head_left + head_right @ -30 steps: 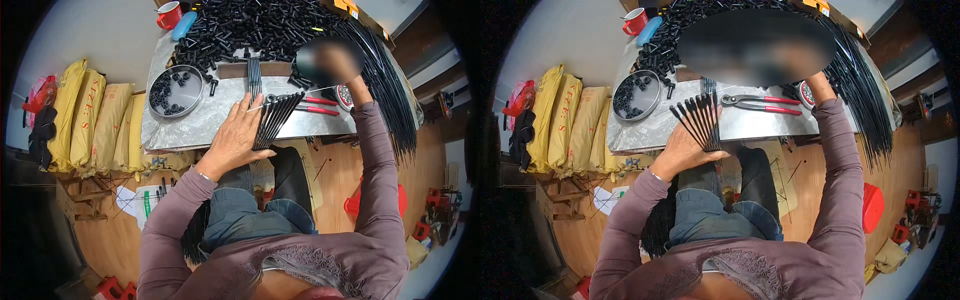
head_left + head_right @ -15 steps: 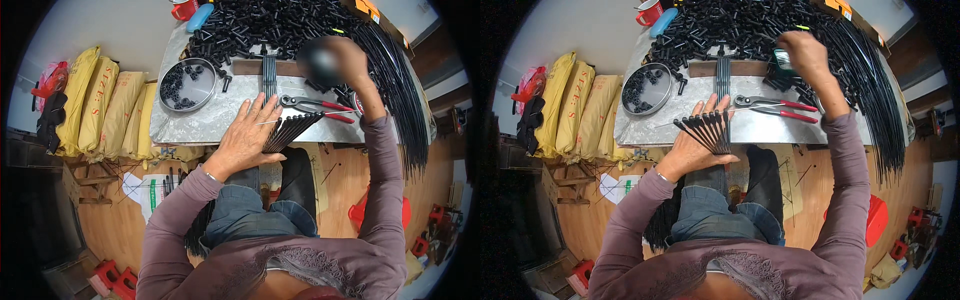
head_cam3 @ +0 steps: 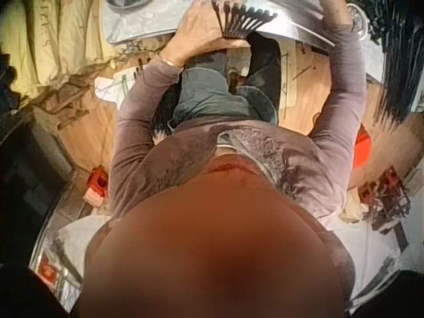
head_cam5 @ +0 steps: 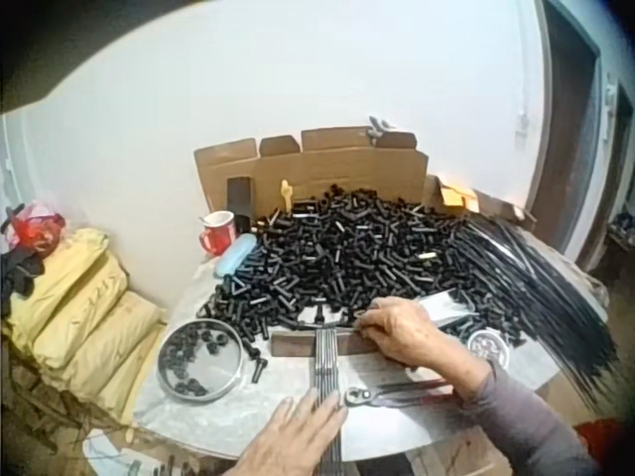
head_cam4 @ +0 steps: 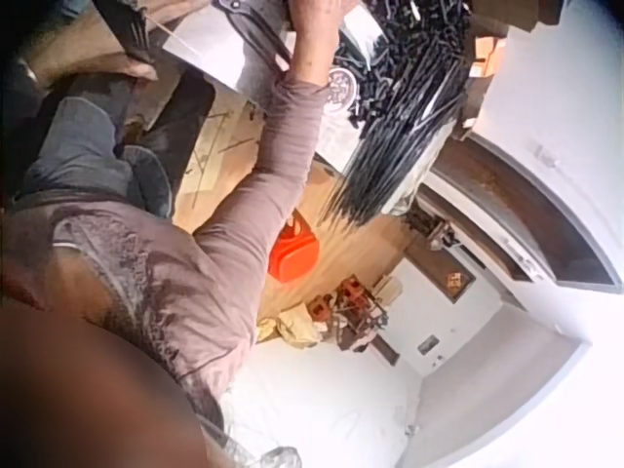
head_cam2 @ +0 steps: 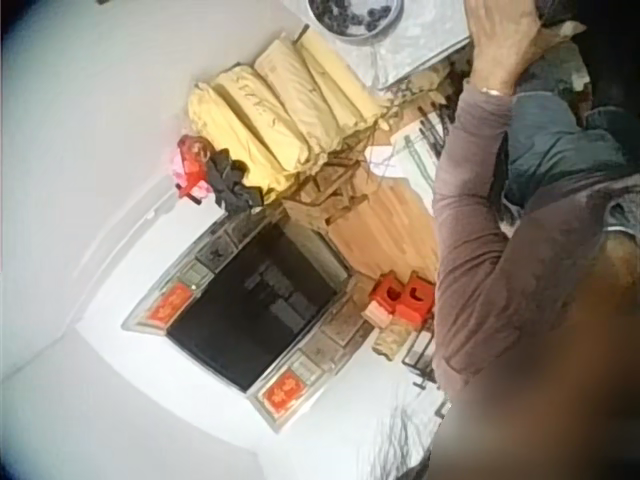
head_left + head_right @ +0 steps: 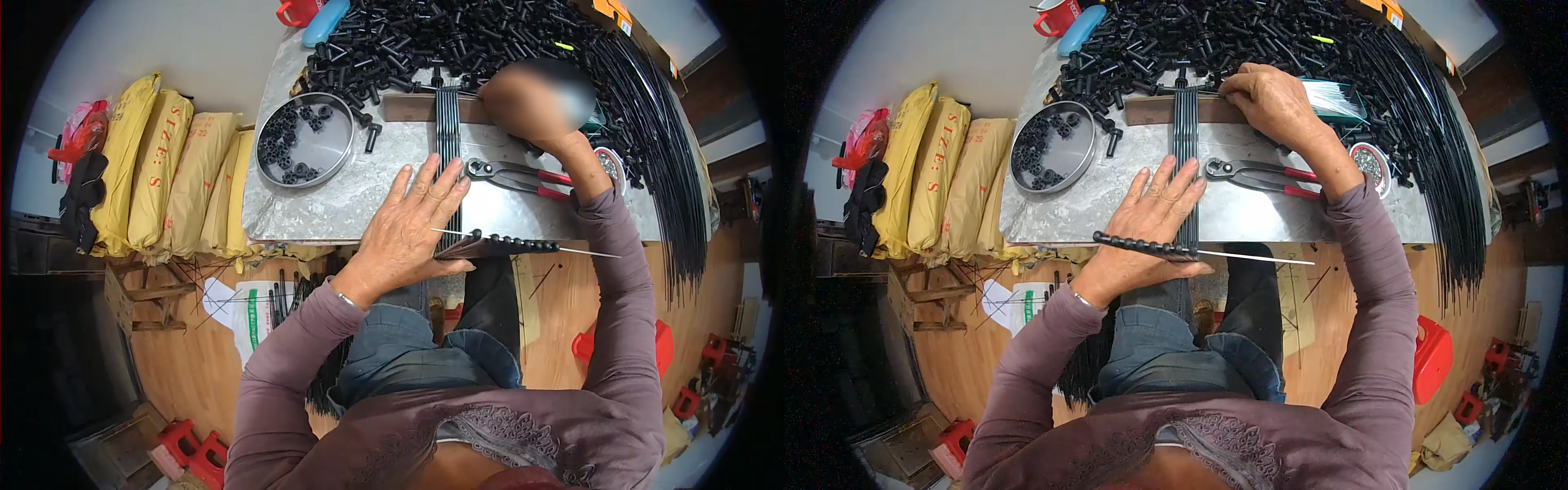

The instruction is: Organizing and cutting bundles of black cable ties at a workstation.

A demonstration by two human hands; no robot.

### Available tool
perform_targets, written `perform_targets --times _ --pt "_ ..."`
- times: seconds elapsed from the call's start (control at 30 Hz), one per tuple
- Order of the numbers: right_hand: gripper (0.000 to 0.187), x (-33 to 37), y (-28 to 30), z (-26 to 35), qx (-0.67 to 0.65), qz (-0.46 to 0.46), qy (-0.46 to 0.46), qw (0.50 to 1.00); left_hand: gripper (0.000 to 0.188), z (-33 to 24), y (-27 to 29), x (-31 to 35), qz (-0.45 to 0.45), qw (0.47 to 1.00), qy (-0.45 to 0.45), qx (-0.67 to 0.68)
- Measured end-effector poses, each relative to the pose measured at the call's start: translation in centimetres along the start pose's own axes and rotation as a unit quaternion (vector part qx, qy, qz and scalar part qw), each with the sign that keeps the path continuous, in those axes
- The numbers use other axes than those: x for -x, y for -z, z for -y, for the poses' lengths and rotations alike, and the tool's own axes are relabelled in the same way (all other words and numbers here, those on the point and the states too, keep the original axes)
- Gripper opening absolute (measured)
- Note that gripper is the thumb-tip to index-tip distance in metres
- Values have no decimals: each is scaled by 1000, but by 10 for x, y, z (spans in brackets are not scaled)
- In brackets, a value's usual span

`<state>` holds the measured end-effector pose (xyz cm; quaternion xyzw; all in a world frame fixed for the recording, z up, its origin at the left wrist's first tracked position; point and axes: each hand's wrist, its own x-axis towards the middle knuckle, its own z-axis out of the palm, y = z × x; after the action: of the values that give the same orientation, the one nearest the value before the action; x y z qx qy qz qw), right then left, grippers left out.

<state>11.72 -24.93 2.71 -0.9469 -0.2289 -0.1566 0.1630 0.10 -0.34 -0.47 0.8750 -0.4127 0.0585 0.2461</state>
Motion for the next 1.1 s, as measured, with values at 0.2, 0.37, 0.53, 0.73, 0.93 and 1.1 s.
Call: perform_targets --times 0.2,0.37,0.53,0.73,0.93,1.1 --pt "14 -1 0 2 -16 7 -16 1000 100 1 0 -1 23 1000 1 -19" --pt "14 -1 1 1 -29 13 -17 999 99 1 0 -1 26 999 -2 -19" --pt "15 -4 1 6 -22 21 -21 999 100 1 2 0 19 1000 1 -3" --pt "15 -1 -2 3 -39 10 -34 999 92 3 -2 0 7 1000 -8 -21" --pt "15 -1 0 3 -41 18 -32 998 97 5 -2 1 11 999 -10 -29" --pt "15 -1 -1 1 -37 19 -28 999 101 5 -4 0 12 999 -10 -28"
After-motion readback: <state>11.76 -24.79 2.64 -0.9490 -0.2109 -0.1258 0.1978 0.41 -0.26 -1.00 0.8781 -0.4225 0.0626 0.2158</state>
